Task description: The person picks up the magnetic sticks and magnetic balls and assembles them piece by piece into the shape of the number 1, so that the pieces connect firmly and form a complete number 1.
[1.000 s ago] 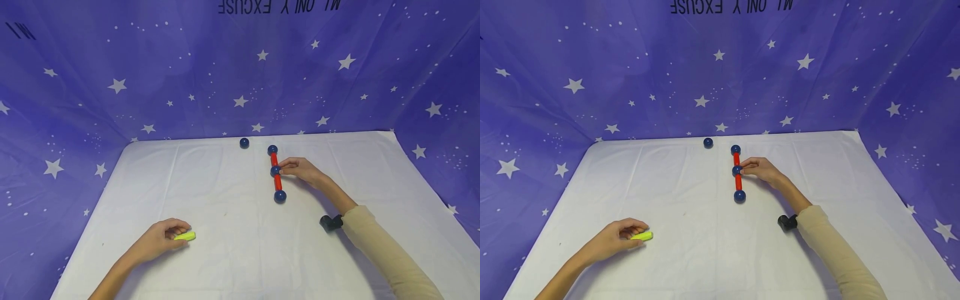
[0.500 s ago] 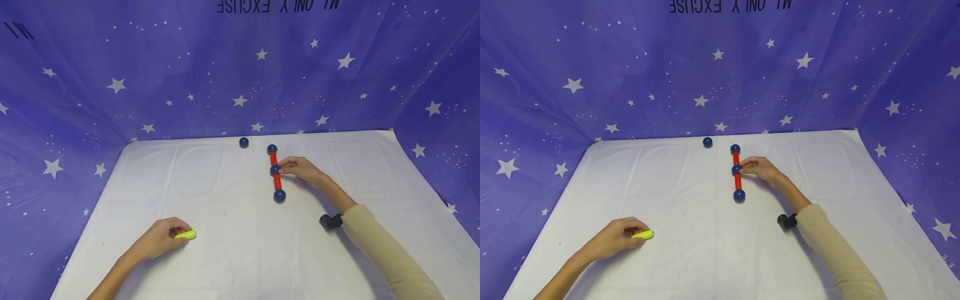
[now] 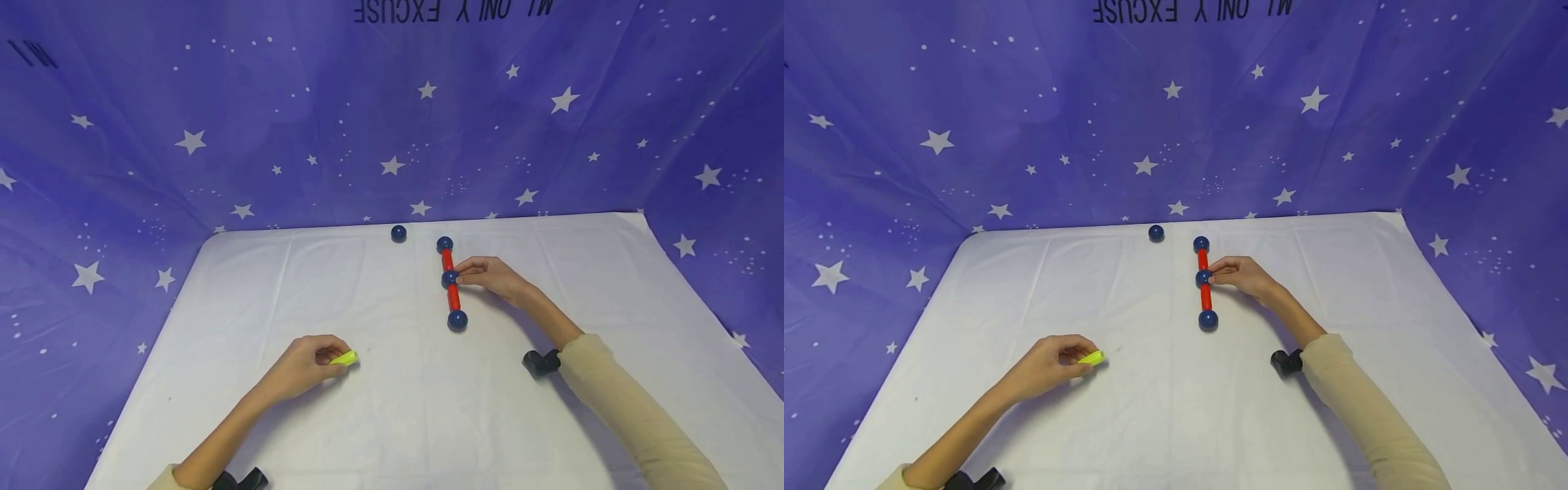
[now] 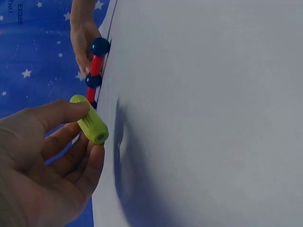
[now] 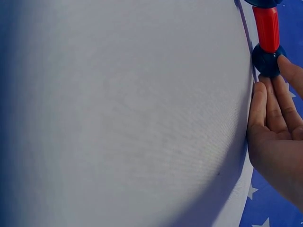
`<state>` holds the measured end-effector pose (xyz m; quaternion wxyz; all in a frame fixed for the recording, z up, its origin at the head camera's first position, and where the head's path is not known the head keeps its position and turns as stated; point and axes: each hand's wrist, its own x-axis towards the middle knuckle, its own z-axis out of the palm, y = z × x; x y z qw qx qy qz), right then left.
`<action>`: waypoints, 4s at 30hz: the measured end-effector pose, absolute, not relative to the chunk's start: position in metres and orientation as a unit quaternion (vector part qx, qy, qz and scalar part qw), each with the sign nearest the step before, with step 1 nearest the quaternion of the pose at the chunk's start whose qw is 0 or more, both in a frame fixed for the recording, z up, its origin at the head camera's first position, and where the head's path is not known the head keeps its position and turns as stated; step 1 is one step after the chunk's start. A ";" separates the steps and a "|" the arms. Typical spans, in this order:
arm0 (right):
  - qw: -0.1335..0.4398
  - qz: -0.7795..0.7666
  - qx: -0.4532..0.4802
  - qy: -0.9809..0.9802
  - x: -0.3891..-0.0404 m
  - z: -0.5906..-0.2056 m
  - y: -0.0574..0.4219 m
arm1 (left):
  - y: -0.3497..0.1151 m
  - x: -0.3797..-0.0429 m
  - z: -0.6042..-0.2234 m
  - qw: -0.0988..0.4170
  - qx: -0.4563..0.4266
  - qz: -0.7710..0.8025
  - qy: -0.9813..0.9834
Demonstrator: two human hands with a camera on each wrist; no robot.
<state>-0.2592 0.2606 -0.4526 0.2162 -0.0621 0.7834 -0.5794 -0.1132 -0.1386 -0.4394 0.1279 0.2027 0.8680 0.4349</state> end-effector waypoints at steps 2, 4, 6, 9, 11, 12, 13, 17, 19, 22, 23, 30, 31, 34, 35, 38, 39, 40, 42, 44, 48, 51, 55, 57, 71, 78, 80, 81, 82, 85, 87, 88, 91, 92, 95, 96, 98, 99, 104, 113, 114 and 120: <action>0.217 -0.580 -0.065 0.783 -0.259 -0.453 0.261 | -0.130 -0.117 -0.439 0.130 0.200 0.445 0.863; 0.219 -0.580 -0.066 0.782 -0.259 -0.453 0.261 | -0.121 -0.119 -0.440 0.132 0.190 0.457 0.859; 0.220 -0.579 -0.067 0.782 -0.259 -0.453 0.261 | -0.112 -0.122 -0.440 0.135 0.180 0.473 0.852; 0.220 -0.581 -0.066 0.781 -0.260 -0.453 0.261 | -0.097 -0.126 -0.441 0.138 0.164 0.497 0.841; 0.220 -0.582 -0.065 0.780 -0.260 -0.453 0.261 | -0.087 -0.129 -0.441 0.138 0.156 0.510 0.835; 0.220 -0.583 -0.065 0.779 -0.260 -0.453 0.261 | -0.082 -0.130 -0.441 0.138 0.154 0.514 0.833; 0.220 -0.584 -0.065 0.779 -0.260 -0.453 0.261 | -0.077 -0.131 -0.441 0.135 0.152 0.516 0.832; 0.220 -0.584 -0.065 0.778 -0.261 -0.454 0.261 | -0.057 -0.134 -0.440 0.137 0.140 0.535 0.822; 0.219 -0.584 -0.063 0.779 -0.260 -0.454 0.260 | -0.048 -0.135 -0.441 0.141 0.134 0.547 0.814; 0.219 -0.584 -0.060 0.780 -0.260 -0.454 0.259 | -0.035 -0.137 -0.444 0.147 0.127 0.555 0.809; 0.218 -0.583 -0.059 0.780 -0.260 -0.453 0.259 | -0.031 -0.137 -0.445 0.148 0.125 0.555 0.809; 0.216 -0.579 -0.061 0.783 -0.259 -0.451 0.259 | -0.006 -0.139 -0.452 0.169 0.109 0.573 0.794; 0.216 -0.579 -0.061 0.784 -0.259 -0.451 0.259 | -0.003 -0.139 -0.453 0.172 0.107 0.576 0.792; 0.217 -0.579 -0.061 0.784 -0.258 -0.450 0.258 | 0.006 -0.138 -0.454 0.176 0.105 0.577 0.790; 0.217 -0.579 -0.061 0.784 -0.258 -0.449 0.258 | 0.008 -0.138 -0.454 0.176 0.106 0.579 0.789; 0.217 -0.578 -0.060 0.785 -0.258 -0.449 0.258 | 0.015 -0.137 -0.456 0.170 0.107 0.578 0.791; 0.216 -0.576 -0.059 0.786 -0.258 -0.449 0.258 | 0.017 -0.137 -0.456 0.168 0.108 0.577 0.792; 0.216 -0.574 -0.059 0.788 -0.258 -0.449 0.259 | 0.019 -0.137 -0.457 0.165 0.109 0.576 0.793; 0.216 -0.572 -0.057 0.789 -0.258 -0.449 0.259 | 0.023 -0.136 -0.458 0.162 0.110 0.575 0.794; 0.216 -0.574 -0.056 0.788 -0.259 -0.449 0.259 | 0.027 -0.135 -0.460 0.164 0.110 0.577 0.792; 0.217 -0.580 -0.058 0.783 -0.259 -0.449 0.258 | 0.035 -0.134 -0.462 0.170 0.111 0.584 0.786; 0.217 -0.580 -0.058 0.783 -0.259 -0.449 0.258 | 0.039 -0.134 -0.463 0.171 0.109 0.581 0.788; 0.216 -0.579 -0.056 0.784 -0.259 -0.450 0.258 | 0.043 -0.136 -0.462 0.174 0.097 0.570 0.797; 0.215 -0.578 -0.054 0.785 -0.259 -0.450 0.258 | 0.044 -0.136 -0.461 0.172 0.093 0.564 0.802; 0.214 -0.571 -0.049 0.791 -0.261 -0.452 0.259 | 0.048 -0.138 -0.460 0.175 0.086 0.566 0.801; 0.214 -0.567 -0.050 0.794 -0.260 -0.452 0.258 | 0.048 -0.139 -0.459 0.176 0.086 0.571 0.797; 0.215 -0.565 -0.052 0.795 -0.260 -0.452 0.258 | 0.048 -0.139 -0.459 0.177 0.085 0.570 0.798; 0.215 -0.564 -0.052 0.796 -0.260 -0.452 0.259 | 0.048 -0.139 -0.459 0.177 0.085 0.570 0.798; 0.215 -0.563 -0.052 0.796 -0.260 -0.452 0.259 | 0.048 -0.139 -0.460 0.177 0.085 0.569 0.798; 0.215 -0.562 -0.054 0.797 -0.260 -0.452 0.259 | 0.049 -0.140 -0.461 0.180 0.085 0.571 0.796; 0.215 -0.563 -0.054 0.796 -0.260 -0.452 0.259 | 0.048 -0.140 -0.462 0.180 0.086 0.573 0.795; 0.215 -0.563 -0.054 0.796 -0.260 -0.452 0.259 | 0.049 -0.140 -0.462 0.181 0.085 0.574 0.794; 0.215 -0.563 -0.054 0.796 -0.260 -0.452 0.258 | 0.049 -0.140 -0.462 0.182 0.083 0.579 0.790; 0.215 -0.562 -0.053 0.797 -0.260 -0.452 0.259 | 0.049 -0.140 -0.461 0.180 0.082 0.581 0.790; 0.215 -0.559 -0.052 0.799 -0.261 -0.452 0.259 | 0.050 -0.141 -0.462 0.175 0.079 0.584 0.789; 0.215 -0.558 -0.052 0.800 -0.261 -0.452 0.259 | 0.051 -0.141 -0.462 0.173 0.079 0.585 0.788; 0.215 -0.557 -0.052 0.801 -0.261 -0.453 0.259 | 0.051 -0.141 -0.462 0.171 0.079 0.586 0.788; 0.214 -0.558 -0.051 0.800 -0.261 -0.453 0.259 | 0.051 -0.141 -0.462 0.172 0.079 0.586 0.788; 0.213 -0.557 -0.050 0.801 -0.263 -0.454 0.259 | 0.050 -0.142 -0.461 0.174 0.085 0.582 0.790; 0.214 -0.555 -0.046 0.802 -0.263 -0.453 0.259 | 0.051 -0.143 -0.462 0.174 0.090 0.577 0.793; 0.214 -0.556 -0.047 0.802 -0.263 -0.453 0.259 | 0.051 -0.143 -0.463 0.174 0.089 0.577 0.793; 0.214 -0.563 -0.047 0.797 -0.262 -0.453 0.258 | 0.051 -0.143 -0.461 0.181 0.078 0.576 0.794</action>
